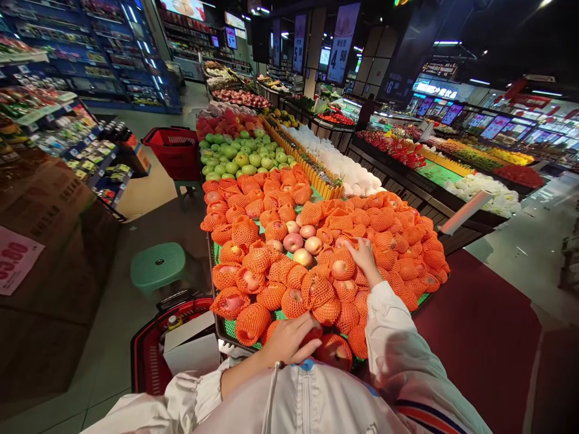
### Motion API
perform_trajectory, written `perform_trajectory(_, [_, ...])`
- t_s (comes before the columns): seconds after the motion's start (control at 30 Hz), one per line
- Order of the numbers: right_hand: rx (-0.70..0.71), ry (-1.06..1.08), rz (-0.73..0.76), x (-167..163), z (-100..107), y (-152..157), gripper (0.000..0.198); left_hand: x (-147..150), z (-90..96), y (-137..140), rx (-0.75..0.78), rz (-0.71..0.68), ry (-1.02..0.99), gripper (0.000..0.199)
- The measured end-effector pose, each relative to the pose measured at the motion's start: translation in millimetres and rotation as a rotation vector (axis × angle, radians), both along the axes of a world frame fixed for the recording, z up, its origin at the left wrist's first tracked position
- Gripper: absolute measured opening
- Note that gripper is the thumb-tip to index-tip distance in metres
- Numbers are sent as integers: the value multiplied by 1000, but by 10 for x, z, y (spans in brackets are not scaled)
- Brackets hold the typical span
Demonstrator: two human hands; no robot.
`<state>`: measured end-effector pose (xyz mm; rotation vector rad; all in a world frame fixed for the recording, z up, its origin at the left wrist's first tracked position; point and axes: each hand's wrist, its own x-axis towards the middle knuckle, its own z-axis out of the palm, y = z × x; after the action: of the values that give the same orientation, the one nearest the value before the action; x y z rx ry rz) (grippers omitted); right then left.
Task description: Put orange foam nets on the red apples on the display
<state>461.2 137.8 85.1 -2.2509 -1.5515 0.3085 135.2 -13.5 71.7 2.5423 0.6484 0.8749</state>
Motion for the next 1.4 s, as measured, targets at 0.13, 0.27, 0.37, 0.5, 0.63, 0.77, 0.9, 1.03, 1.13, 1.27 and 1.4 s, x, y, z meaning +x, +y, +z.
perform_trajectory(0.13, [94, 55, -61, 92, 20, 314, 44, -11, -12, 19, -12, 10, 7, 41])
perform_trajectory(0.27, [244, 118, -51, 142, 125, 416, 43, -47, -8, 16, -27, 51, 12, 36])
perform_trajectory(0.37, [434, 136, -74, 140, 243, 294, 45, -62, -21, 73, -73, 128, 16, 31])
perform_trajectory(0.5, [640, 155, -126, 56, 375, -67, 36, -14, -88, 418, -210, 321, -17, 26])
perform_trajectory(0.63, [854, 177, -75, -135, 490, -564, 35, 111, -154, 986, -224, 483, -6, 20])
perform_trajectory(0.77, [818, -28, 52, -297, 617, -1121, 31, 283, -159, 1456, -210, 576, 233, 28])
perform_trajectory(0.9, [823, -149, 127, -327, 719, -1602, 22, 481, -203, 1721, -250, 587, 382, 44])
perform_trajectory(1.03, [836, -39, 122, -332, 696, -1991, 20, 643, -281, 1836, -316, 629, 458, 67])
perform_trajectory(1.13, [838, 115, 101, -316, 579, -2230, 22, 712, -300, 1883, -353, 660, 497, 77])
perform_trajectory(1.27, [853, 305, 64, -189, 434, -2445, 17, 741, -284, 1941, -363, 660, 506, 75])
perform_trajectory(1.4, [786, 338, -8, -58, 455, -2549, 16, 689, -236, 1953, -358, 654, 470, 79])
